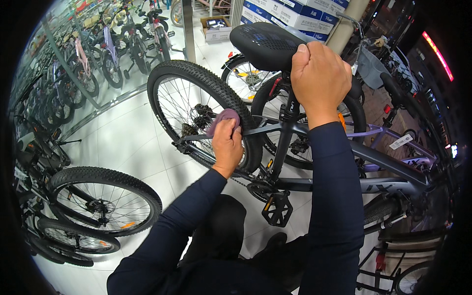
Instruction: The person wipes the frames, tires, and seats of two bicycles in a bicycle shop using a purple cloth. They clean the rear and front wheels, the seat, and the frame of a purple bicycle, then repeat the process on a dark gray bicycle.
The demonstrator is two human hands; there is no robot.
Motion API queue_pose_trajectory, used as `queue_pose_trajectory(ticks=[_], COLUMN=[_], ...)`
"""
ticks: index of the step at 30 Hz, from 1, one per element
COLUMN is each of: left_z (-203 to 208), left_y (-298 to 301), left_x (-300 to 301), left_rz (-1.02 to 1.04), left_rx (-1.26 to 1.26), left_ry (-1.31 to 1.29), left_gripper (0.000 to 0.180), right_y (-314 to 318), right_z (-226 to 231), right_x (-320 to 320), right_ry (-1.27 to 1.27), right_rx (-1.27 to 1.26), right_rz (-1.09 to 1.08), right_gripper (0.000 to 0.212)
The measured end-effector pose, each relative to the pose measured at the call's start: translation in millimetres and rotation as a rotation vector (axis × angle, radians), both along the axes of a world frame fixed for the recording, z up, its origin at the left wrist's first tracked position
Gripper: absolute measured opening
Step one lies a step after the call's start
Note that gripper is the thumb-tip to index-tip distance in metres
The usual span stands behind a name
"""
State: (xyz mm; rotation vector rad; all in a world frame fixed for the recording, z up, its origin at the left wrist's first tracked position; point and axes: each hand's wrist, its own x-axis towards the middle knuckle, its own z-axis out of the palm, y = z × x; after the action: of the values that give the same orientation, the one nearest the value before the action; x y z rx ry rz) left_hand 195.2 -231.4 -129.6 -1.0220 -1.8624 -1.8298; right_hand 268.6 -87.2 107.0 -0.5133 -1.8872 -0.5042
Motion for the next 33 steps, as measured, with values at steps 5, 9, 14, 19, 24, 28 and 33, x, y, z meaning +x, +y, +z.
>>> queue_pose_trajectory(ticks=[5, 9, 14, 19, 24, 28, 33], left_z=[41.4, 91.8, 130.8, 123.8, 96.6, 70.5, 71.3], left_y=[-2.1, 19.6, 68.9, 113.9, 147.5, 166.3, 170.9], left_x=[-46.9, -81.3, -89.8, -86.6, -102.4, -108.3, -127.6], left_rz=[-0.194, 0.001, -0.088, -0.221, -0.600, -0.818, -0.794], left_rx=[-0.049, -0.646, -1.446, -1.712, -1.883, -2.034, -1.940], left_ry=[0.529, 0.692, 0.642, 0.497, 0.380, 0.370, 0.400], left_gripper=[0.035, 0.025, 0.038, 0.044, 0.040, 0.037, 0.037], right_y=[1.5, 1.9, 1.2, -3.0, -12.4, -18.0, -23.3], right_z=[-1.0, -0.8, 0.7, 1.8, 0.2, -0.8, -0.7], right_x=[-1.3, 0.1, 1.9, 2.8, 10.2, 20.7, 33.5], right_ry=[0.011, 0.003, -0.016, 0.001, -0.002, 0.006, 0.017], right_rx=[-0.007, -0.002, -0.061, -0.048, -0.088, -0.092, -0.051], right_rz=[0.001, 0.005, 0.023, 0.040, 0.048, 0.070, 0.130], right_gripper=[0.027, 0.027, 0.029, 0.028, 0.024, 0.021, 0.018])
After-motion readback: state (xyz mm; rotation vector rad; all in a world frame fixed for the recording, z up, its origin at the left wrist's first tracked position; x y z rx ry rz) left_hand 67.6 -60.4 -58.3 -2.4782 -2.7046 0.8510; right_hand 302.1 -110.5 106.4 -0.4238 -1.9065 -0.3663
